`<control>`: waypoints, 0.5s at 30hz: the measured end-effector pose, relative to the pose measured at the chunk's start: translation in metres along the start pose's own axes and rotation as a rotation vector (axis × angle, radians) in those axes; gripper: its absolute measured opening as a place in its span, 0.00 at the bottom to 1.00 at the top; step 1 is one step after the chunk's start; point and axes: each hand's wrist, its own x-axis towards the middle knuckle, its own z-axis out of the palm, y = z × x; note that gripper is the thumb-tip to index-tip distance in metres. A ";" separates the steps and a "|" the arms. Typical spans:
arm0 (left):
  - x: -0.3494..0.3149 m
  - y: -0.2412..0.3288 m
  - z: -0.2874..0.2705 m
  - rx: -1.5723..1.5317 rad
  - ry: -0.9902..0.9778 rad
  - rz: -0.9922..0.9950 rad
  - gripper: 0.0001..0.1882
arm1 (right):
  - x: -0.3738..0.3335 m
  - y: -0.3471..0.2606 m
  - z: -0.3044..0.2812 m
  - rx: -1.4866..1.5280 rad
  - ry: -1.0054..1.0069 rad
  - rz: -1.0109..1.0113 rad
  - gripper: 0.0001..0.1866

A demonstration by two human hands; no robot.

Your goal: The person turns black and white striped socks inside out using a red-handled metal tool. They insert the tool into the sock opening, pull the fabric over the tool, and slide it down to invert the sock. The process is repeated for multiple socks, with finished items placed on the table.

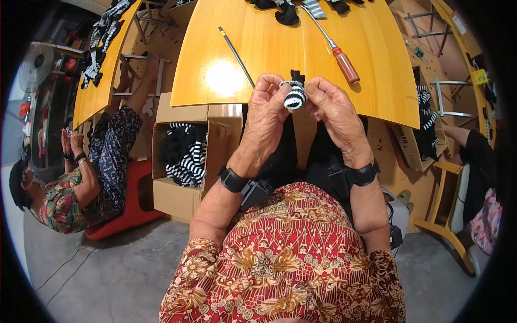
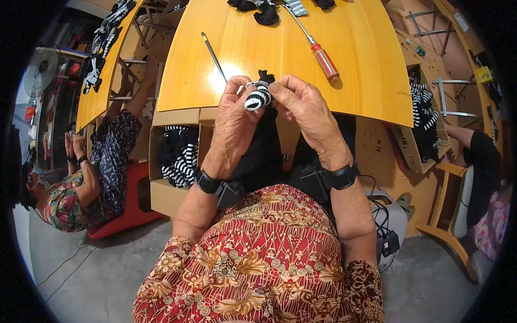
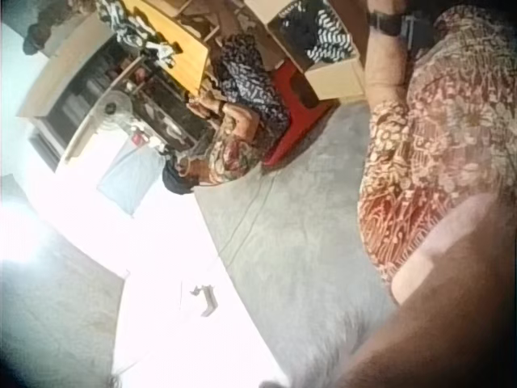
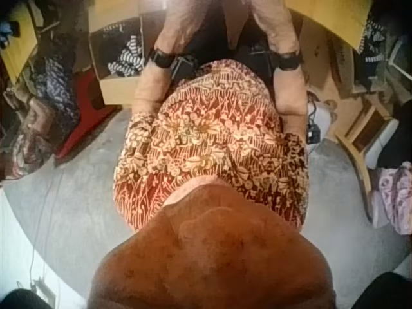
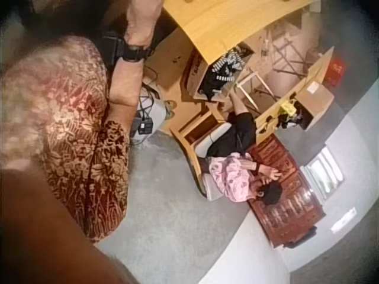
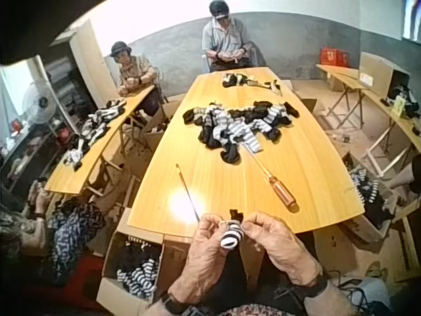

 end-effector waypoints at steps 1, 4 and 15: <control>0.001 0.000 0.004 -0.021 0.018 0.000 0.06 | -0.001 -0.001 0.001 0.015 -0.004 0.013 0.12; 0.000 0.000 0.001 -0.001 0.000 0.004 0.06 | -0.004 0.004 0.002 0.140 -0.025 -0.009 0.09; 0.002 -0.005 0.000 -0.165 0.038 -0.065 0.10 | 0.001 0.001 0.020 -0.361 0.307 -0.253 0.11</control>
